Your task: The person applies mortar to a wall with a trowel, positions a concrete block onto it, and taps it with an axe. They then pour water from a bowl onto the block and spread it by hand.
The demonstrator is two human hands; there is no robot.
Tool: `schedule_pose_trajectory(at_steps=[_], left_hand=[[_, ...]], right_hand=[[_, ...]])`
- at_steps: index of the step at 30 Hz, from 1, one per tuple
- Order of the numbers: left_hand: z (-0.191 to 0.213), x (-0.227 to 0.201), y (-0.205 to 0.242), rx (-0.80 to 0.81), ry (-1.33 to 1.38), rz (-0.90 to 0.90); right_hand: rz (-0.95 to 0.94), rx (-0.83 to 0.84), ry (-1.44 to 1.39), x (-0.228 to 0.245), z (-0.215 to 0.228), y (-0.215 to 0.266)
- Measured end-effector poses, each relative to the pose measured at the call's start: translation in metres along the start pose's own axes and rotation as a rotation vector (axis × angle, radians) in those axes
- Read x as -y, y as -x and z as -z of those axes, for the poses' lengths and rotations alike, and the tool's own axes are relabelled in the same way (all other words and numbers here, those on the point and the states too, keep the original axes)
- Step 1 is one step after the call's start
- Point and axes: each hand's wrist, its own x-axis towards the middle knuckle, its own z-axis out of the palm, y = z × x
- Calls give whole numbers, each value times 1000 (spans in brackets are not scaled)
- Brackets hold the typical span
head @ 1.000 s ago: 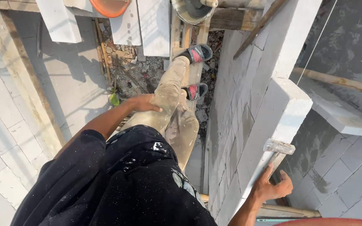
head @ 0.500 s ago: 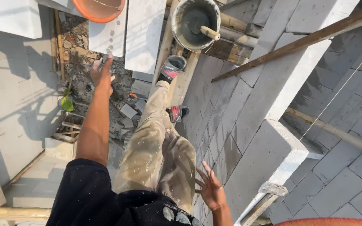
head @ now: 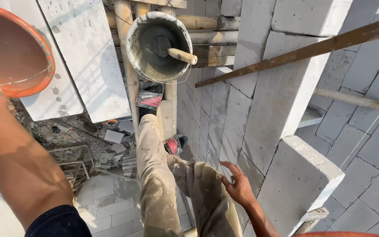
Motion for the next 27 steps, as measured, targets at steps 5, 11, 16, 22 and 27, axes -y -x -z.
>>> schedule_pose_trajectory(at_steps=[5,11,16,22,27], left_hand=[[-181,-39,78,-109,56,40],[-309,-70,237,-362,-286,83],[-375,-85,370,-173,-444,26],[-449,-85,524,-132,-626,28],[-473,-45,616,-31,-698,102]], right_hand=[[91,-11,-218,30,22,-27],[-248,0,-117,83,78,25],[539,-179,-166,117,71,24],[1006,27,-405,264,24,74],[792,-43,-487,261,-53,23]])
